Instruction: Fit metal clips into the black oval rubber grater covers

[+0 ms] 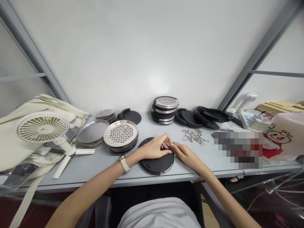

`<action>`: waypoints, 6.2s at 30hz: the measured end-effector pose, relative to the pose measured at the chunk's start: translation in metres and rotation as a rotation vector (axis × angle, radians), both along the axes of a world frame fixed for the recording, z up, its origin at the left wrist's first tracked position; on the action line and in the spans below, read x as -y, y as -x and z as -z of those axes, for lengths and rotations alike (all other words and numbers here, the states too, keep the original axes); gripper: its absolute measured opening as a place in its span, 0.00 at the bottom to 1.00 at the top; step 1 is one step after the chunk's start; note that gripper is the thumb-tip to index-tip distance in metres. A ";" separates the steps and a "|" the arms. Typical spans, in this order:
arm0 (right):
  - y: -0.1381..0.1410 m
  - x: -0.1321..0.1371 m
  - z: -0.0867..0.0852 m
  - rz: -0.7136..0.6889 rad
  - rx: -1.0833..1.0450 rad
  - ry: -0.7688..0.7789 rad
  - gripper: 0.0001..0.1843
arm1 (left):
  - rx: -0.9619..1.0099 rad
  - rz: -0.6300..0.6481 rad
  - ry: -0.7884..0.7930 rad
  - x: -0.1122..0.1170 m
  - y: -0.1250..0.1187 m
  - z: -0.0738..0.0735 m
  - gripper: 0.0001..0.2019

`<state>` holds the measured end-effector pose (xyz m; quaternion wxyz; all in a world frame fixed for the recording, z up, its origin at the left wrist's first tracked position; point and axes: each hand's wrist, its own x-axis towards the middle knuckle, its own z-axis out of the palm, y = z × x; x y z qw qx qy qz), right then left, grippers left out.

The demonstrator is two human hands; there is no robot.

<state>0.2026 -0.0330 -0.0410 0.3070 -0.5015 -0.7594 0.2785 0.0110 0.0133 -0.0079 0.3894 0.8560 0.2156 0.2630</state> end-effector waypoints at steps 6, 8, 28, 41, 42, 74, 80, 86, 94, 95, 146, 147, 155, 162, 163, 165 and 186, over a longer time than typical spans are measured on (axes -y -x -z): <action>0.000 0.002 -0.004 -0.015 0.022 -0.001 0.19 | 0.011 0.003 -0.015 0.000 0.000 0.001 0.15; -0.001 0.002 -0.004 -0.020 0.035 -0.002 0.18 | 0.021 0.011 -0.015 0.000 0.000 0.002 0.14; 0.001 0.001 -0.001 0.011 0.085 -0.019 0.14 | -0.122 -0.024 -0.447 0.007 0.000 -0.004 0.11; 0.001 0.002 0.003 0.046 0.052 0.019 0.19 | -0.095 -0.011 -0.324 0.007 0.000 -0.003 0.12; 0.001 0.002 0.003 0.044 0.050 0.019 0.19 | -0.082 -0.006 -0.307 0.007 0.001 -0.003 0.12; 0.004 0.004 -0.002 0.054 0.041 -0.030 0.16 | -0.074 -0.018 -0.171 0.007 0.002 -0.007 0.14; 0.004 0.004 -0.002 0.055 0.043 -0.029 0.17 | -0.066 -0.003 -0.164 0.007 0.002 -0.006 0.14; 0.003 0.004 -0.002 0.049 0.039 -0.020 0.19 | -0.079 -0.001 -0.165 0.007 0.002 -0.006 0.14; 0.003 0.004 -0.003 0.038 0.022 0.001 0.19 | -0.072 0.002 -0.166 0.008 0.003 -0.007 0.13; 0.003 0.004 -0.002 0.038 0.018 0.003 0.19 | -0.074 0.001 -0.167 0.007 0.002 -0.007 0.13; 0.003 0.002 0.000 0.044 0.036 0.011 0.20 | -0.064 0.026 -0.230 0.005 0.002 -0.006 0.13; 0.003 0.003 0.000 0.044 0.032 0.015 0.21 | -0.058 0.027 -0.223 0.005 0.002 -0.005 0.14; 0.007 0.006 -0.006 0.166 -0.015 -0.013 0.29 | -0.053 0.037 -0.185 0.005 0.002 -0.007 0.13; 0.007 0.006 -0.008 0.185 -0.011 -0.023 0.28 | -0.042 0.041 -0.194 0.005 0.002 -0.007 0.13; 0.007 0.006 -0.008 0.181 -0.010 -0.026 0.28 | -0.043 0.039 -0.192 0.005 0.002 -0.007 0.13; 0.006 0.007 -0.008 0.160 -0.009 -0.036 0.27 | -0.051 0.033 -0.185 0.005 0.003 -0.008 0.13; 0.006 0.004 -0.002 0.072 0.071 -0.055 0.20 | -0.152 -0.032 -0.336 0.007 0.003 -0.008 0.11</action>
